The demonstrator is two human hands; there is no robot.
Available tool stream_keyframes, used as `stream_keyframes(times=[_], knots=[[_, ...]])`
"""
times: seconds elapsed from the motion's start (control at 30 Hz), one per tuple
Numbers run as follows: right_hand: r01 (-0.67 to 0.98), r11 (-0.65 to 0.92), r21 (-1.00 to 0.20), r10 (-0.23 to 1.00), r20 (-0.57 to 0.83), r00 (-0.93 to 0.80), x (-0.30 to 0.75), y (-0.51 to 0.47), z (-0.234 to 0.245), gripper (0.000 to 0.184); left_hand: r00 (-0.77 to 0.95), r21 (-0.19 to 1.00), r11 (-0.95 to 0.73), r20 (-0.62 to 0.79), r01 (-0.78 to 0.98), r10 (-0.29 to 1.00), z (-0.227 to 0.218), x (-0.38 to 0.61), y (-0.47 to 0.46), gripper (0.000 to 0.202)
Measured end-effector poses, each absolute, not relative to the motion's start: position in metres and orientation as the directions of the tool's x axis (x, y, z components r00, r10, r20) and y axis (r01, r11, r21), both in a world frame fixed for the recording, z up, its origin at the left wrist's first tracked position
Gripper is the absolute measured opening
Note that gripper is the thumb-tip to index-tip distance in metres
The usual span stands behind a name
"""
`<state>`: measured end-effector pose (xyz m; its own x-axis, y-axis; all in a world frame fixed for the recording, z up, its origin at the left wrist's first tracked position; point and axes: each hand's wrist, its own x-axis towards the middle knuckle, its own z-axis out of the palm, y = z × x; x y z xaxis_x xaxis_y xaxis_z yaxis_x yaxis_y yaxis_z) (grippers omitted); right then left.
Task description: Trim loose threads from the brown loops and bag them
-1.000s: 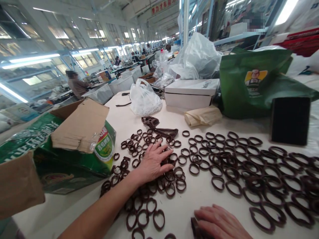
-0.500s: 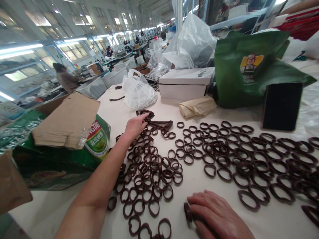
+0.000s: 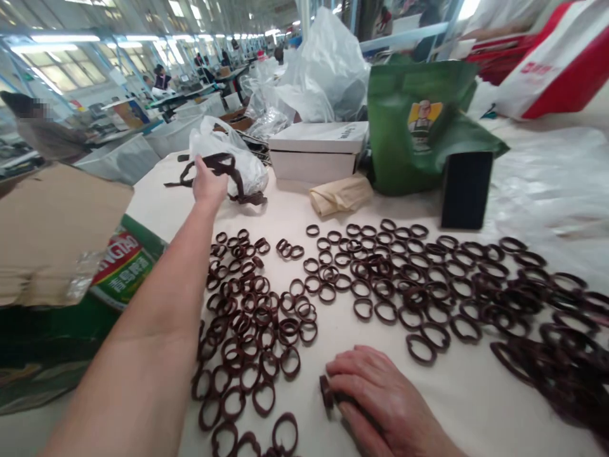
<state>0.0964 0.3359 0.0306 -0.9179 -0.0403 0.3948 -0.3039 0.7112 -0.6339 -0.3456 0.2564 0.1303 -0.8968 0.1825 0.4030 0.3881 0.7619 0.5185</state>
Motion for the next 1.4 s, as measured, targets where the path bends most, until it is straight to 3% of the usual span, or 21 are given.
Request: stream_keyframes(times=[0.17,0.33,0.43,0.53,0.67,0.8,0.9,1.0,1.27,1.33,1.4], knots=[[-0.278,0.627,-0.727,0.004,0.36,-0.933,0.097,0.334,0.032,0.023,-0.856,0.3,0.802,0.213,0.516,0.471,0.119,-0.287,0.265,0.024],[-0.251,0.576,-0.778,0.032,0.328,-0.944,0.099,0.331,0.03,0.025,-0.476,0.325,0.41,0.16,0.853,0.865,0.091,-0.191,0.27,0.032],[-0.255,0.566,-0.784,0.048,0.34,-0.939,0.099,0.329,0.026,0.026,-0.233,0.297,0.191,0.111,0.935,0.966,0.071,-0.142,0.269,0.051],[-0.273,0.587,-0.762,0.052,0.371,-0.927,0.099,0.328,0.02,0.023,-0.108,0.237,0.089,0.068,0.967,0.992,0.057,-0.111,0.267,0.058],[-0.266,0.629,-0.73,0.031,0.366,-0.93,0.098,0.328,0.016,0.019,0.066,0.219,-0.081,0.073,0.972,0.995,0.056,-0.095,0.274,0.034],[-0.236,0.649,-0.724,0.031,0.334,-0.942,0.099,0.328,0.016,0.017,-0.011,0.231,-0.03,0.171,0.972,0.985,0.061,-0.09,0.306,0.047],[-0.227,0.66,-0.716,0.036,0.333,-0.942,0.1,0.328,0.017,0.015,-0.082,0.23,0.057,0.099,0.971,0.992,0.057,-0.075,0.333,0.058],[-0.214,0.711,-0.669,0.025,0.328,-0.944,0.1,0.327,0.016,0.014,-0.023,0.223,0.023,0.002,0.975,1.0,0.052,-0.05,0.344,0.059],[-0.11,0.796,-0.595,0.078,0.28,-0.957,0.101,0.321,0.013,0.016,0.278,0.398,-0.244,-0.03,0.884,0.96,0.062,-0.034,0.319,0.053],[-0.15,0.793,-0.59,0.05,0.309,-0.95,0.1,0.323,0.015,0.014,0.243,0.397,-0.236,0.033,0.887,0.969,0.064,-0.053,0.315,0.049],[-0.199,0.768,-0.608,0.015,0.327,-0.945,0.1,0.326,0.015,0.013,0.086,0.354,-0.118,0.103,0.928,0.991,0.063,-0.079,0.312,0.049]])
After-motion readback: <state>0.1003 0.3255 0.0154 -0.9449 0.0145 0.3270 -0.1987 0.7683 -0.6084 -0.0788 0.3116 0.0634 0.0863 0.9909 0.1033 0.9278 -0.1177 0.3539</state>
